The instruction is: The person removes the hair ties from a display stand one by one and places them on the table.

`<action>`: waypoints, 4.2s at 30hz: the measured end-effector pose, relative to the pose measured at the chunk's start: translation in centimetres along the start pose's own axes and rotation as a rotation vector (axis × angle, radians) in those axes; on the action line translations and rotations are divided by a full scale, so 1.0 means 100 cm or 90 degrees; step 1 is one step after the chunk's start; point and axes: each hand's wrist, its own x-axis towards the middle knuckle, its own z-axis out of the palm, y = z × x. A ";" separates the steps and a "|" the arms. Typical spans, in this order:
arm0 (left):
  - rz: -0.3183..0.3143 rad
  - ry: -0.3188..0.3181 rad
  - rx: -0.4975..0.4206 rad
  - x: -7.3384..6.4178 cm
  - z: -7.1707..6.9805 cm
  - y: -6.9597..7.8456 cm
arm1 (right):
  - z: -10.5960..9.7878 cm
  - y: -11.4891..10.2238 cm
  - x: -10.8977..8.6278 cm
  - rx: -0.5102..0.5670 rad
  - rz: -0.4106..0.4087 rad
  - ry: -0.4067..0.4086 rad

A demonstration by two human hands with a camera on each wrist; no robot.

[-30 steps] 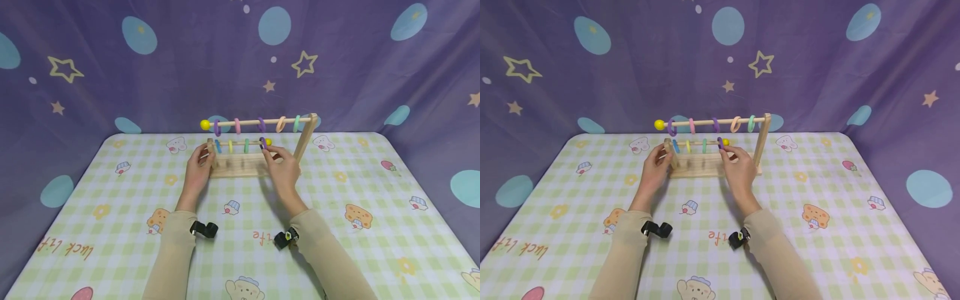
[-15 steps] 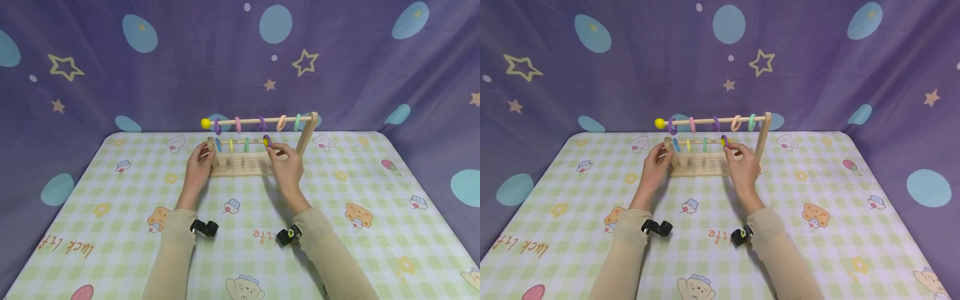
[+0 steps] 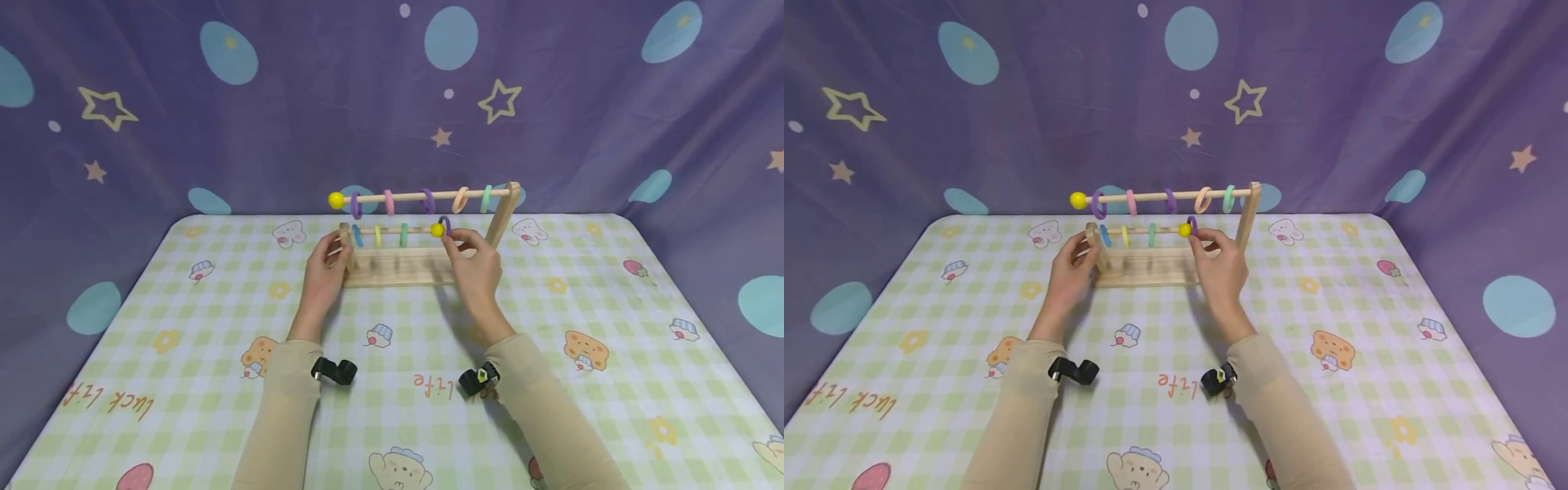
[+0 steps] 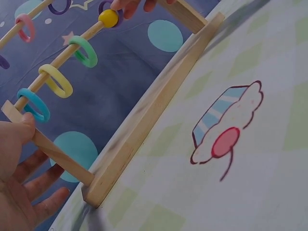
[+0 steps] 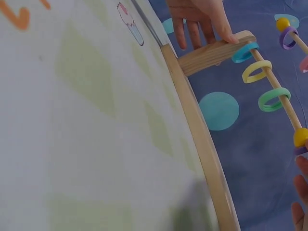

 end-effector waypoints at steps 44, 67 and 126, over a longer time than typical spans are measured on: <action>0.002 0.001 0.020 0.000 0.001 0.000 | -0.029 0.006 -0.001 -0.043 -0.025 -0.145; -0.001 -0.002 0.030 0.001 0.002 0.002 | -0.021 -0.003 -0.010 -0.079 -0.120 -0.321; 0.014 0.006 0.036 -0.001 0.000 -0.001 | 0.053 -0.023 -0.030 -0.193 -0.232 -0.589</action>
